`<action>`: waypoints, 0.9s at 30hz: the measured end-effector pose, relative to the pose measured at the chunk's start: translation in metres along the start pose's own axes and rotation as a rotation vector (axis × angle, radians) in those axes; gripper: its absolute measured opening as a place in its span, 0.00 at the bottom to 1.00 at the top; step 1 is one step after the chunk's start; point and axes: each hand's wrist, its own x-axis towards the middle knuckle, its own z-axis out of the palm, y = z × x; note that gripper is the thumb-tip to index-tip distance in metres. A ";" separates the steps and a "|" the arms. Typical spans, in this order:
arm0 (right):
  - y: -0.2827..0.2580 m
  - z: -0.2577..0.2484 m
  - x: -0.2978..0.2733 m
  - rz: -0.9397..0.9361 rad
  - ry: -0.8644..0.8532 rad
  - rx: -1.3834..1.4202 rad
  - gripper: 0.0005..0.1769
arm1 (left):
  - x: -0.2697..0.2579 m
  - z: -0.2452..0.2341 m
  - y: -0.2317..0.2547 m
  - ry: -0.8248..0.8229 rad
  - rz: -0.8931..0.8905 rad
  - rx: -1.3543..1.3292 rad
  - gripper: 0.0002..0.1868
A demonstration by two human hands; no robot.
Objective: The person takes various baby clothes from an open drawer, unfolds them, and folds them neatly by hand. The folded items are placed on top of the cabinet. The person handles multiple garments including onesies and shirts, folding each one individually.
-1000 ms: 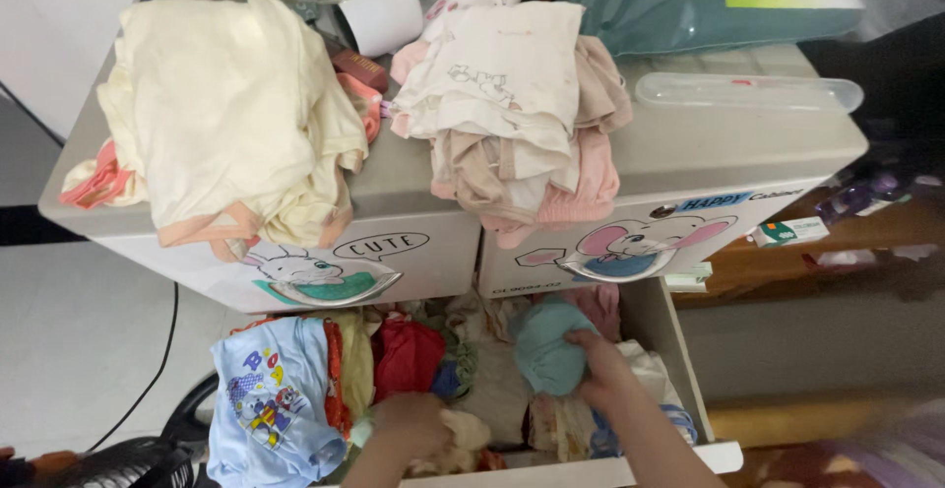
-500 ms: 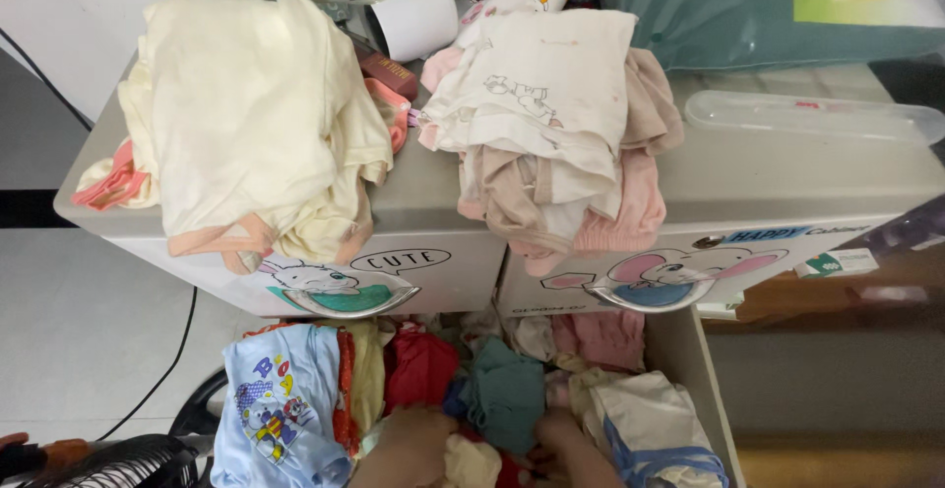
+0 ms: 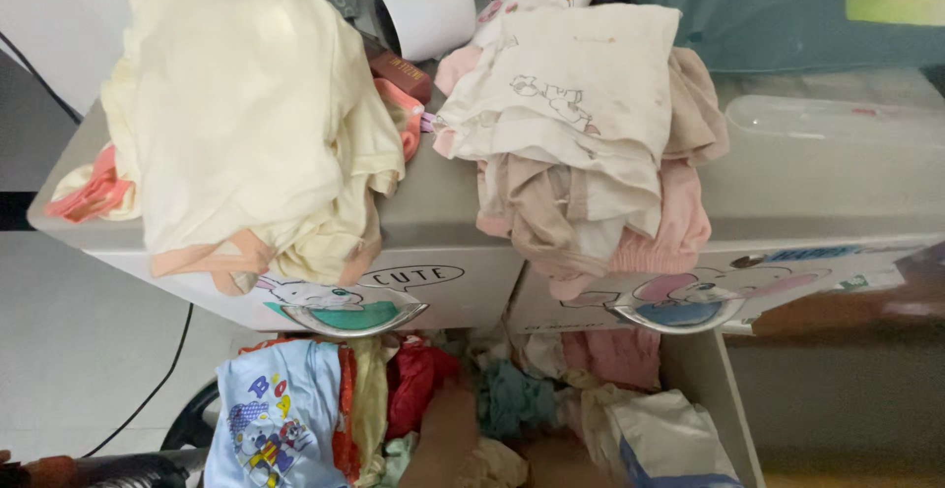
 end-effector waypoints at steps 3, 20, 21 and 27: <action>0.015 0.005 -0.006 0.041 -0.154 -0.004 0.24 | 0.011 0.014 0.005 0.086 -0.049 0.119 0.30; 0.025 -0.004 -0.010 0.068 -0.358 0.095 0.25 | -0.025 -0.019 -0.028 0.320 0.060 -0.186 0.25; 0.025 -0.006 -0.007 0.068 -0.357 0.093 0.25 | -0.021 -0.018 -0.025 0.283 0.152 -0.103 0.29; 0.031 -0.005 -0.008 0.079 -0.362 0.114 0.25 | 0.011 0.005 -0.008 0.151 0.145 0.167 0.33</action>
